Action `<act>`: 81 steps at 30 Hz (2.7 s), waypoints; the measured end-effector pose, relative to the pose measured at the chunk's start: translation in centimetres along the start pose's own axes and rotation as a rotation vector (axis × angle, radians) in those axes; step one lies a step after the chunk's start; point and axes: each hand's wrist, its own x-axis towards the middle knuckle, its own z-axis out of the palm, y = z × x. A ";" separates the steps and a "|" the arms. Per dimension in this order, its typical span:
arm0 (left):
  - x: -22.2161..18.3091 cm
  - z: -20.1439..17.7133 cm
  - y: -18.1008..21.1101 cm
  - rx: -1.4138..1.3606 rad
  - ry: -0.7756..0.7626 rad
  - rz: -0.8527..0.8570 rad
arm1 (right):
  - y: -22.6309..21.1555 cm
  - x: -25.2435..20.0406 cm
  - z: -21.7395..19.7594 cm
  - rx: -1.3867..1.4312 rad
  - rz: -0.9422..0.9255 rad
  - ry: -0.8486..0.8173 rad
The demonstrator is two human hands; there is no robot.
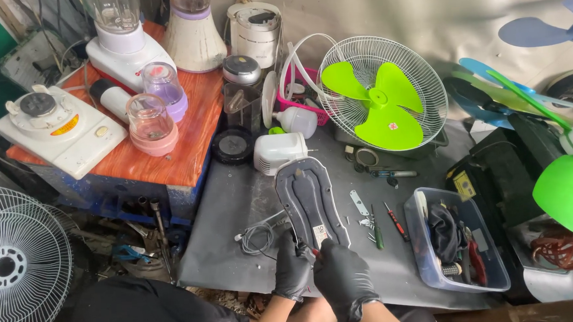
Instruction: Assembling the base of an electric fan using a manual screwdriver on a repair bench.
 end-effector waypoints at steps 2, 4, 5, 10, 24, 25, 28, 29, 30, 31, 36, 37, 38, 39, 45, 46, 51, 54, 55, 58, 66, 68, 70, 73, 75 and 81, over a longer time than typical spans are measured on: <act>0.2 0.1 0.2 -0.072 0.001 0.058 | 0.4 0.1 -0.4 -0.077 -0.133 0.082; 0.2 0.4 1.0 -0.088 -0.002 -0.009 | 0.3 -1.4 -1.1 -0.229 -0.298 0.141; 0.2 0.5 1.3 -0.102 -0.005 -0.081 | 0.3 -2.1 -1.3 -0.382 -0.461 0.195; 0.0 0.2 3.0 -0.431 -0.067 -0.098 | -0.2 -2.1 -1.0 -0.332 -0.444 0.189; -0.4 0.6 0.0 -0.005 0.005 -0.039 | 0.0 -0.2 -1.0 0.087 -0.021 -0.013; -0.3 0.6 0.2 -0.019 0.014 -0.022 | 0.1 -0.3 -1.2 0.053 -0.026 0.019; -0.5 1.0 0.8 -0.003 0.028 -0.010 | 0.5 -1.1 -0.7 -0.019 -0.053 0.061; -0.4 1.2 1.0 0.025 0.045 -0.005 | 0.7 -1.2 -0.4 -0.058 -0.088 0.080; -0.4 1.1 1.2 0.023 0.042 -0.005 | 0.7 -1.3 -0.1 -0.058 -0.086 0.081; -0.5 1.0 1.4 -0.061 0.004 -0.028 | 0.8 -1.3 0.3 -0.115 -0.137 0.111; -0.4 0.4 2.0 -0.196 -0.041 -0.073 | 0.7 -1.5 2.1 -0.285 -0.295 0.197; -0.4 0.3 2.3 -0.173 -0.033 -0.082 | 0.7 -1.8 2.5 -0.342 -0.350 0.221; -0.3 0.2 2.7 -0.151 -0.027 -0.089 | 0.6 -1.8 2.8 -0.400 -0.404 0.247; -0.2 0.3 1.9 -0.152 -0.025 -0.092 | 0.2 -2.1 2.5 -0.401 -0.406 0.244; -0.5 1.2 -0.3 0.104 0.038 0.006 | -0.9 -2.9 1.5 -0.068 -0.096 0.061; -0.4 1.1 0.1 0.016 0.030 -0.031 | -1.1 -2.5 1.3 -0.061 -0.018 0.052; 0.1 1.6 -1.4 0.013 0.049 0.041 | -1.5 -2.2 1.7 -0.038 0.059 0.036; 0.1 1.9 -2.5 0.051 0.070 0.120 | -1.6 -2.2 2.2 -0.018 0.069 0.008; 0.1 2.1 -3.5 0.069 0.068 0.120 | -1.9 -2.2 2.2 -0.007 0.074 -0.009; 0.0 1.4 -2.3 0.011 -0.003 0.055 | -2.6 -2.1 2.6 0.017 0.079 -0.031; 0.4 1.0 -1.2 -0.147 -0.085 -0.050 | -3.1 -1.5 3.3 0.071 0.086 -0.071; 0.6 1.0 -2.7 -0.039 -0.047 0.048 | -2.8 -1.4 3.2 0.091 0.091 -0.093; 0.1 0.8 -2.1 -0.035 -0.060 -0.008 | -2.5 -1.0 2.8 0.099 0.089 -0.107; 0.1 0.2 -0.9 -0.019 -0.058 -0.069 | -2.5 -0.4 2.3 0.123 0.087 -0.132; 0.0 0.2 -0.7 -0.013 -0.052 -0.079 | -2.3 -0.4 2.2 0.134 0.099 -0.142; -0.2 0.3 -0.8 -0.045 -0.018 -0.025 | -1.2 0.0 1.9 0.175 0.096 -0.182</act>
